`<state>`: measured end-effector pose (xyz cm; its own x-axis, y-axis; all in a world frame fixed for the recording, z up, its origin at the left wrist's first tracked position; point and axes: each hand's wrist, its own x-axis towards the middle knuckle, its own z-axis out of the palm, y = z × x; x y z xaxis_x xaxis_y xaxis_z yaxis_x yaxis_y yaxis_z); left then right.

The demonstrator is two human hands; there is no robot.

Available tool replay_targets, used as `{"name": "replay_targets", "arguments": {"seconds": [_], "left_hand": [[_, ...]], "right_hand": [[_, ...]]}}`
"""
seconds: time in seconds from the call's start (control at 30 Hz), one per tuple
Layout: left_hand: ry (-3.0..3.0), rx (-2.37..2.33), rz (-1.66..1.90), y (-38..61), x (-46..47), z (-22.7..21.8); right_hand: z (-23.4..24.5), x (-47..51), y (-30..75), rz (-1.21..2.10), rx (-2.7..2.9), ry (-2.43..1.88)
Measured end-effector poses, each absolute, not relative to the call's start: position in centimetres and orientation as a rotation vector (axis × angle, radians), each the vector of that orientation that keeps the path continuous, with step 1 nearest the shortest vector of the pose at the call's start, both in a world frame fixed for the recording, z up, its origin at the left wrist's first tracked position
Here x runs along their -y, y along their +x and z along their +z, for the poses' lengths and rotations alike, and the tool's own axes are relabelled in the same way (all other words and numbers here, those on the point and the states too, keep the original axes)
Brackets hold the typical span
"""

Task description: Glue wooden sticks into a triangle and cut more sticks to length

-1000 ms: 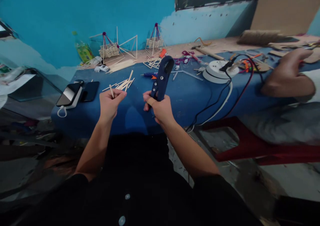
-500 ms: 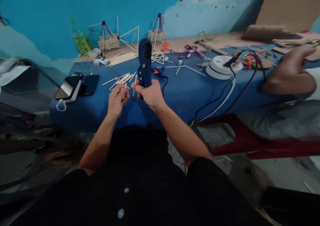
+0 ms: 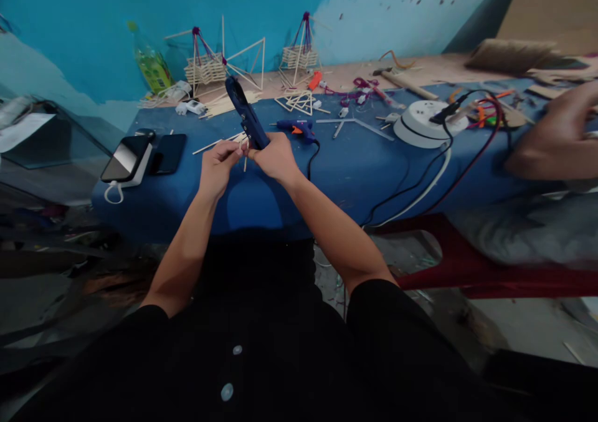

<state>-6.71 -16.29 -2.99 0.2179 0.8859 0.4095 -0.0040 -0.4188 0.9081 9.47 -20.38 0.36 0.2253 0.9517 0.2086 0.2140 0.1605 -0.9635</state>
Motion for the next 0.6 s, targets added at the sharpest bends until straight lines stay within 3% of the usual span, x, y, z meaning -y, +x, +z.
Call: {"name": "replay_targets", "arguments": {"seconds": [0.27, 0.6], "left_hand": [[1.399, -0.795, 1.229, -6.69, 15.82, -3.56], [1.440, -0.892, 1.272, -7.05, 16.10, -3.43]], "right_hand": [[0.02, 19.97, 10.15, 0.705, 1.288, -1.320], [0.86, 20.51, 10.34, 0.833, 1.331, -1.275]]}}
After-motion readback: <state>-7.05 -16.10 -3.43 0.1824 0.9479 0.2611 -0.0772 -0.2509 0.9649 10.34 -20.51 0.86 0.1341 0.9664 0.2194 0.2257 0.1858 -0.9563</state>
